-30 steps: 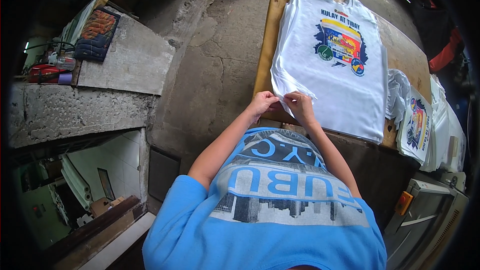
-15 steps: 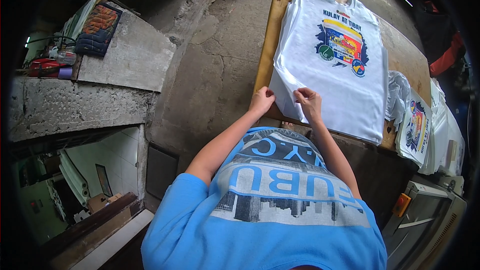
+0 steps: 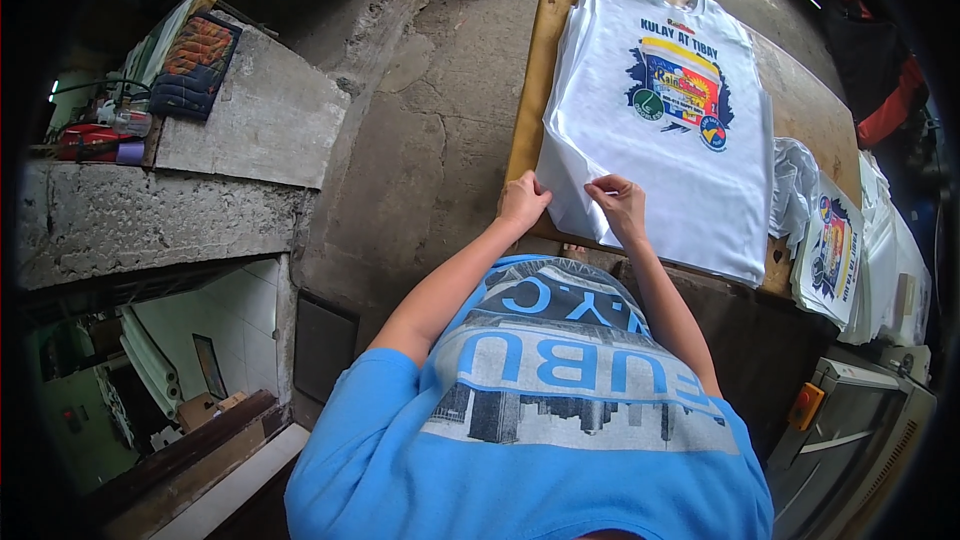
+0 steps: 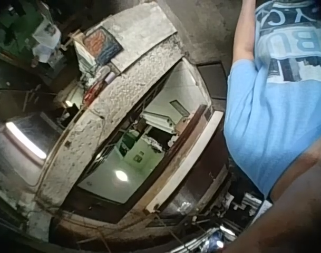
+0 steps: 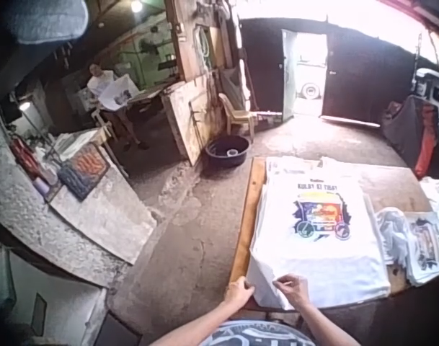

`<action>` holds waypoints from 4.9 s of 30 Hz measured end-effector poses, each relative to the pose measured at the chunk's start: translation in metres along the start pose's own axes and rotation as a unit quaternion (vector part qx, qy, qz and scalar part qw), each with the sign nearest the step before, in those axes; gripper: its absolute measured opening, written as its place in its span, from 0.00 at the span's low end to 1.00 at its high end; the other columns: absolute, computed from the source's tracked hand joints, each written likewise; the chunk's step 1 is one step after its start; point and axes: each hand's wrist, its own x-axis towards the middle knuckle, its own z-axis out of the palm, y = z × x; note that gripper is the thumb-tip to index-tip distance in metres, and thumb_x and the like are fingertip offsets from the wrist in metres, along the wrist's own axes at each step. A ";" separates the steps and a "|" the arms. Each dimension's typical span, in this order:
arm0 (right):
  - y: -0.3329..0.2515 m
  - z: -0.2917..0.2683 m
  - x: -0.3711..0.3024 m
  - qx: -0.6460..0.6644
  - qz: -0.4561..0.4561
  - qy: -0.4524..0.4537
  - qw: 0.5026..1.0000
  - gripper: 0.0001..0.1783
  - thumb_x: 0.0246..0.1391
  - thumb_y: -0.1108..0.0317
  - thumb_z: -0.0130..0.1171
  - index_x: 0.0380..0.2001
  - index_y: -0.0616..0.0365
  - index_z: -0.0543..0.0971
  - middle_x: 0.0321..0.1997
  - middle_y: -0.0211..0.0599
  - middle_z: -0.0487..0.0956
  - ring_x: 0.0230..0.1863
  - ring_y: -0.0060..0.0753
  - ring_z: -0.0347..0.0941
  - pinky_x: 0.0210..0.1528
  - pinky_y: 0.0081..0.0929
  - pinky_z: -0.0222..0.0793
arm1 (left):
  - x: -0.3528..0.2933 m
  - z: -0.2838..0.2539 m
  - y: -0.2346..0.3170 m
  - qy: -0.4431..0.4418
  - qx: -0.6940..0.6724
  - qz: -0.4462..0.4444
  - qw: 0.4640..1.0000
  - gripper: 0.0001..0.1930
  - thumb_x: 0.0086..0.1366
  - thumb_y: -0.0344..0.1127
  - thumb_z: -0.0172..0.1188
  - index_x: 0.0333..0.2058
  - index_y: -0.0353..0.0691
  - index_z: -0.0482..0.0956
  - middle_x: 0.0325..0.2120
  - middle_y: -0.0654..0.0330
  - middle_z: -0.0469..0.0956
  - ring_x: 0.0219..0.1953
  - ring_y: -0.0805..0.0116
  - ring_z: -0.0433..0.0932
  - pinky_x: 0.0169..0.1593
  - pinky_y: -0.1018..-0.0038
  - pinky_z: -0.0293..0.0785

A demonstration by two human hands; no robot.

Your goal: The recorder is preparing and aligning white t-shirts for printing on a heat press or similar machine.

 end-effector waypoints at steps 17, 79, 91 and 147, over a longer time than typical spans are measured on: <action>0.014 -0.010 0.003 -0.034 0.053 0.041 0.997 0.10 0.40 0.67 0.60 0.24 0.65 0.78 0.20 0.35 0.77 0.22 0.20 0.71 0.27 0.17 0.66 | -0.001 -0.013 -0.024 -0.036 -0.081 -0.048 0.995 0.13 0.40 0.30 0.61 0.25 0.37 0.67 0.19 0.57 0.75 0.22 0.68 0.75 0.30 0.74 0.72; -0.011 0.028 -0.019 0.024 -0.013 -0.415 0.909 0.18 0.51 0.66 0.52 0.45 0.62 0.70 0.35 0.34 0.76 0.33 0.18 0.69 0.34 0.19 0.67 | 0.015 -0.022 0.034 0.074 -0.172 0.102 0.977 0.10 0.53 0.28 0.51 0.35 0.34 0.71 0.33 0.55 0.73 0.33 0.64 0.73 0.38 0.71 0.70; 0.025 -0.090 -0.026 -0.029 0.032 0.011 0.999 0.11 0.50 0.67 0.52 0.35 0.61 0.75 0.29 0.33 0.78 0.27 0.22 0.73 0.26 0.19 0.69 | 0.001 0.045 0.015 -0.020 0.265 0.330 0.906 0.28 0.60 0.53 0.39 0.59 0.61 0.48 0.62 0.67 0.40 0.63 0.67 0.38 0.60 0.51 0.32; 0.173 -0.274 -0.027 -0.410 0.329 0.601 0.602 0.27 0.47 0.62 0.52 0.51 0.56 0.62 0.60 0.48 0.53 0.61 0.48 0.46 0.60 0.41 0.46 | 0.014 0.067 0.028 0.309 0.179 -0.296 0.886 0.27 0.53 0.52 0.47 0.49 0.44 0.61 0.44 0.52 0.66 0.49 0.56 0.62 0.50 0.57 0.53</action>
